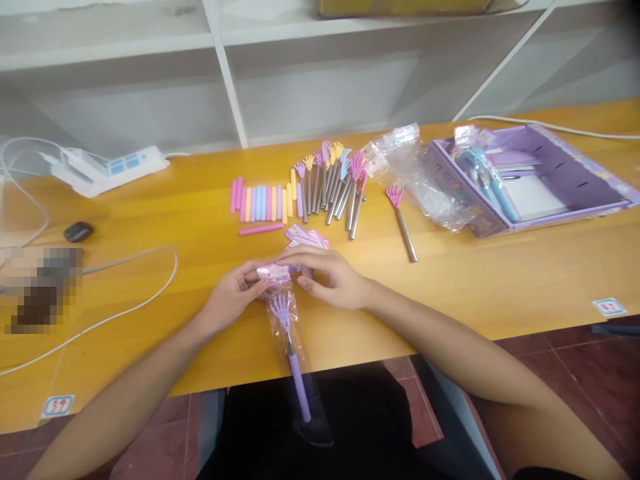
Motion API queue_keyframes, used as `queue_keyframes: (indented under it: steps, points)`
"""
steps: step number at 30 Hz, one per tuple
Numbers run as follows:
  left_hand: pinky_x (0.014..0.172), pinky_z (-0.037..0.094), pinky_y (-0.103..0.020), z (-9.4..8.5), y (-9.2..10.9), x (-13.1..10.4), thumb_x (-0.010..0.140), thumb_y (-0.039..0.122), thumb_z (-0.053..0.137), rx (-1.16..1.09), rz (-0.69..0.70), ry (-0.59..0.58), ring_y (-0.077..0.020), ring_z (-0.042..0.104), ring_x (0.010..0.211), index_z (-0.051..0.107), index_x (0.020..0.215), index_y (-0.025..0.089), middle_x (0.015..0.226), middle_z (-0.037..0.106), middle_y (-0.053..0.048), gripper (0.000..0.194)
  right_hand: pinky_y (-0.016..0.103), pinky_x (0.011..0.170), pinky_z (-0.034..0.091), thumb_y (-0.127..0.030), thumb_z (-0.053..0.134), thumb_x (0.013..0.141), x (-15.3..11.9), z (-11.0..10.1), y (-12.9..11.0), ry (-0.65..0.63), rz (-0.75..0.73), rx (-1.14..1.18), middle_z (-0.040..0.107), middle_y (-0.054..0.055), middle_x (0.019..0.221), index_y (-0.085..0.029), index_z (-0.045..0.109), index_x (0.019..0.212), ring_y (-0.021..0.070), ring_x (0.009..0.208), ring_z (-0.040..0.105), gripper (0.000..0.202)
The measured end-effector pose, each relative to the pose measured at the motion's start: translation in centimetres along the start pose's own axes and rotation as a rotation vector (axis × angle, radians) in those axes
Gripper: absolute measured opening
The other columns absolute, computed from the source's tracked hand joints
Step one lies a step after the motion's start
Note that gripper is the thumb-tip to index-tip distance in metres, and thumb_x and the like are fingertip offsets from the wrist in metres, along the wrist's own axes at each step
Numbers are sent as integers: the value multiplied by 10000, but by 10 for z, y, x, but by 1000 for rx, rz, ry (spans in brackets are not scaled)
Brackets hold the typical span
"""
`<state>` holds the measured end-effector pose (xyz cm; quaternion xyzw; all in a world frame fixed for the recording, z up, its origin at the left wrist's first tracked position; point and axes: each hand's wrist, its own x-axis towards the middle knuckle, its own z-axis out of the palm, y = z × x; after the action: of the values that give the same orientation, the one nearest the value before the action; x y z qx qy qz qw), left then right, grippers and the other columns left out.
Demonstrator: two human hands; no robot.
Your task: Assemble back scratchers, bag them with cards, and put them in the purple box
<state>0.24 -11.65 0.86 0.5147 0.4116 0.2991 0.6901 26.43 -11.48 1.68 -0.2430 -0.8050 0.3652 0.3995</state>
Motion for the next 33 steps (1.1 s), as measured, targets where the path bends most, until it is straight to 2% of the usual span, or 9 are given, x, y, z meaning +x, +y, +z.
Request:
queue_keyframes:
  steps: [3,8,12,15,21,26,29,33]
  points:
    - [865,644,-384,2,1,-1,937,362,813,-8,13,-10,-273,809,1004,652,1294,189,1191,818,-132,429,442,1067,595,-198,524,1065,1,-1,1,0,-21,3,693,100,1361,-226,664,1362,204,1238,676,329]
    - [836,645,-356,5,1,-2,953,340,795,-35,57,-35,-243,810,949,605,1318,237,1086,832,-86,424,449,1104,573,-161,513,1060,1,-2,2,29,-75,-21,715,100,1317,-216,689,1319,190,1233,688,318]
    - [808,644,-324,3,-1,-2,938,343,806,-7,120,-19,-194,775,880,687,1076,212,1005,792,-43,225,398,1025,596,-135,512,1051,1,-2,0,38,-80,-18,737,94,1207,-194,719,1215,176,1140,709,271]
    - [796,631,-305,0,-2,-2,918,353,821,37,127,27,-174,733,851,708,949,189,953,750,-33,202,352,936,612,-111,510,1038,0,0,1,25,-73,-13,746,78,1103,-188,733,1129,163,1040,720,253]
    - [794,575,-282,-1,1,-4,933,396,804,108,185,39,-178,708,861,732,977,183,928,746,-46,229,321,907,610,-70,512,1006,-1,2,2,-22,-83,16,762,71,1145,-180,714,1154,150,1032,729,274]
    - [804,598,-291,4,2,-5,947,391,794,93,161,58,-187,769,859,608,1022,207,924,799,-34,271,224,662,565,-99,527,995,-4,3,2,-118,6,-14,770,51,1176,-204,677,1268,91,750,686,330]
    - [822,627,-319,7,1,-5,947,408,793,50,117,53,-204,802,860,530,1124,224,967,831,-47,366,238,726,584,-114,534,992,-5,3,3,-147,12,-65,767,48,1190,-217,680,1275,113,839,717,335]
    - [830,644,-319,9,2,-5,939,426,799,59,94,58,-203,812,856,506,1231,213,1004,847,-72,465,264,831,600,-108,518,1001,-6,3,3,-144,-18,-121,768,44,1195,-228,688,1270,125,917,733,341]
